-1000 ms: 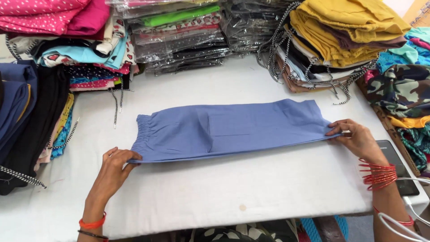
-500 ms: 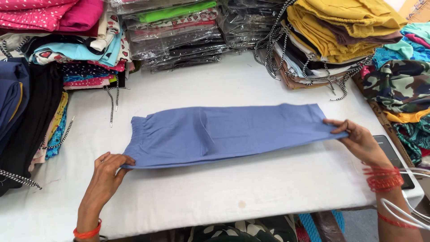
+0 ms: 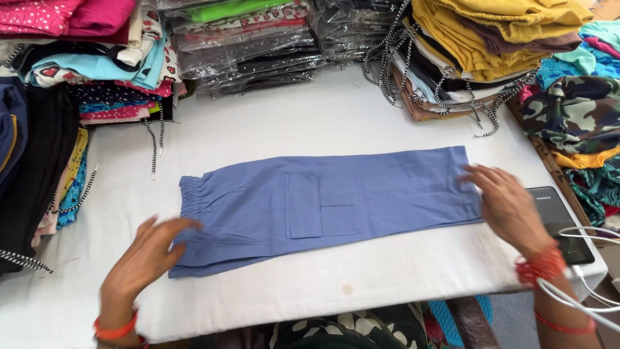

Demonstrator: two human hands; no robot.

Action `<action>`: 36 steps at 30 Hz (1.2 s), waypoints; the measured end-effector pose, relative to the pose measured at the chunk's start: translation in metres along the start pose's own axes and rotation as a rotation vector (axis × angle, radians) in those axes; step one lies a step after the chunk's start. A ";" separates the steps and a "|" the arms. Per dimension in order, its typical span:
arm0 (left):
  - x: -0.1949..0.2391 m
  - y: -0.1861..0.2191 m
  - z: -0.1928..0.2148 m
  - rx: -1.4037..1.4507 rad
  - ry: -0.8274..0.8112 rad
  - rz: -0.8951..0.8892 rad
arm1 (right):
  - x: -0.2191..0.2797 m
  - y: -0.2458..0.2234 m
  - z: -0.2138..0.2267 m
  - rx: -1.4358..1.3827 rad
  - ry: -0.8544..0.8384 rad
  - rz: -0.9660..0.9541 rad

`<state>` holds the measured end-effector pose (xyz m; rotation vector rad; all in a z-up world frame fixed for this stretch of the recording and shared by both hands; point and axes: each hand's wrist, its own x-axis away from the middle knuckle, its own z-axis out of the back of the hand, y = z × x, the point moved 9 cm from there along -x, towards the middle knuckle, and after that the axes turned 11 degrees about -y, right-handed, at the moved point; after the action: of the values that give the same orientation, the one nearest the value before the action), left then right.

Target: The person folds a pair of blue trousers on a white table, smoothing the fabric and aligning the edges before stacking them. Then, the person folds a red t-shirt, smoothing it out, folding the sleeves and sides, and stacking it on top of the trousers.

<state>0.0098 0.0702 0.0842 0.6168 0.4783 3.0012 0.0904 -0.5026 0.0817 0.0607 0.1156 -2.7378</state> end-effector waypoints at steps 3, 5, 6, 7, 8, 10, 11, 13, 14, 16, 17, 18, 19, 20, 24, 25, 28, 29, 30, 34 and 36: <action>-0.039 0.051 0.012 0.090 0.297 -0.342 | -0.039 -0.049 -0.023 -0.217 0.127 0.253; -0.076 0.081 -0.012 0.063 0.315 -0.433 | -0.055 -0.101 -0.042 -0.226 0.065 0.379; -0.093 0.099 -0.024 0.035 0.328 -0.521 | -0.060 -0.133 -0.054 -0.238 -0.002 0.505; -0.106 0.107 -0.040 0.030 0.328 -0.526 | -0.065 -0.140 -0.061 -0.238 0.002 0.501; -0.119 0.116 -0.059 -0.042 0.307 -0.528 | -0.068 -0.151 -0.074 -0.201 -0.068 0.532; -0.133 0.124 -0.082 -0.113 0.281 -0.532 | -0.075 -0.150 -0.093 -0.167 -0.141 0.560; -0.134 0.123 -0.088 -0.166 0.277 -0.510 | -0.080 -0.136 -0.101 -0.097 -0.161 0.514; -0.133 0.121 -0.092 -0.218 0.264 -0.486 | -0.087 -0.107 -0.099 -0.034 -0.187 0.467; -0.130 0.118 -0.090 -0.231 0.274 -0.446 | -0.094 -0.076 -0.094 -0.054 -0.262 0.280; -0.125 0.114 -0.087 -0.243 0.281 -0.405 | -0.095 -0.023 -0.097 -0.073 -0.338 0.093; -0.124 0.109 -0.084 -0.269 0.279 -0.335 | -0.092 0.004 -0.099 -0.064 -0.291 0.028; -0.123 0.104 -0.080 -0.295 0.282 -0.265 | -0.090 0.031 -0.100 -0.054 -0.239 -0.037; -0.118 0.102 -0.076 -0.294 0.283 -0.265 | -0.089 0.042 -0.108 -0.053 -0.239 -0.037; -0.117 0.094 -0.072 -0.309 0.266 -0.176 | -0.085 0.058 -0.110 -0.072 -0.170 -0.098; -0.117 0.038 -0.074 -0.283 0.301 -0.012 | -0.071 0.082 -0.111 -0.046 -0.019 -0.267; -0.118 0.026 -0.080 -0.285 0.304 -0.011 | -0.068 0.076 -0.106 -0.047 -0.016 -0.266; -0.118 0.009 -0.086 -0.199 0.393 -0.073 | -0.057 0.050 -0.068 0.145 0.118 -0.278; -0.118 0.009 -0.085 -0.182 0.398 -0.090 | -0.055 0.046 -0.062 0.164 0.022 -0.377; -0.117 0.009 -0.085 -0.165 0.400 -0.103 | -0.051 0.041 -0.056 0.181 -0.077 -0.476; -0.112 0.018 -0.080 -0.150 0.383 -0.088 | -0.048 0.049 -0.054 0.242 -0.078 -0.481; -0.104 0.026 -0.072 -0.104 0.394 -0.107 | -0.041 0.066 -0.068 -0.031 -0.260 -0.609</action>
<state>0.0779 0.0141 -0.0105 -0.0121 0.3509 3.0184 0.1559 -0.5408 0.0115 -0.4014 0.1181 -3.3131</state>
